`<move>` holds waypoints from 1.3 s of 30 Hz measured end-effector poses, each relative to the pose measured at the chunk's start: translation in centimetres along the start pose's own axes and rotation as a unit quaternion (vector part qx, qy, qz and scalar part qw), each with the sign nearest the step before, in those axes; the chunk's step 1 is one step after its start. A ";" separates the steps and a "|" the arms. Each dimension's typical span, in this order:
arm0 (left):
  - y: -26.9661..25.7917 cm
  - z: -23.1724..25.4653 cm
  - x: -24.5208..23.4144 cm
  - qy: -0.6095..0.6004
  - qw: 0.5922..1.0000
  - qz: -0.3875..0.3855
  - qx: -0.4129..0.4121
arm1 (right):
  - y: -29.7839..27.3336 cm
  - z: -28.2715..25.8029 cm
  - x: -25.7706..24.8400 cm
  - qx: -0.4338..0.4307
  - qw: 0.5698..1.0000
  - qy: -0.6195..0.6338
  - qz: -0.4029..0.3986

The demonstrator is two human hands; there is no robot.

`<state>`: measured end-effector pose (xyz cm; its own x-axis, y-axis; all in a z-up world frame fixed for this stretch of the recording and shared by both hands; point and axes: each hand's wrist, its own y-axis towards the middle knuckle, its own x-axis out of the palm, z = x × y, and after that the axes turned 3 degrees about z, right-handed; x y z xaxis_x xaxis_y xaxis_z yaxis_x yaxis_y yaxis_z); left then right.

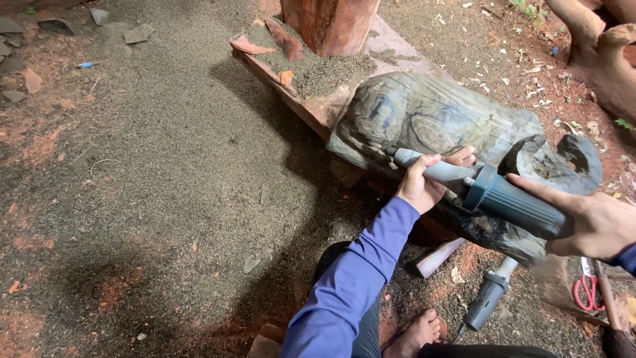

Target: Carving details into a wooden buffalo sculpture using a power rotary tool

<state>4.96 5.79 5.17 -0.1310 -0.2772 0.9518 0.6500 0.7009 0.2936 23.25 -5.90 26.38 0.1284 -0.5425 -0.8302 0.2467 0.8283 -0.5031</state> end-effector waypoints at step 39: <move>-3.6 -3.3 2.6 0.563 0.750 0.327 -0.119 | 0.3 -15.7 34.3 -0.046 0.672 0.706 0.218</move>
<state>4.80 0.38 6.29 0.9016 -0.3985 0.1681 0.4325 0.8284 -0.3559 12.67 -22.09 -5.97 -0.8869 0.3746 -0.2702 0.4120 0.9061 -0.0963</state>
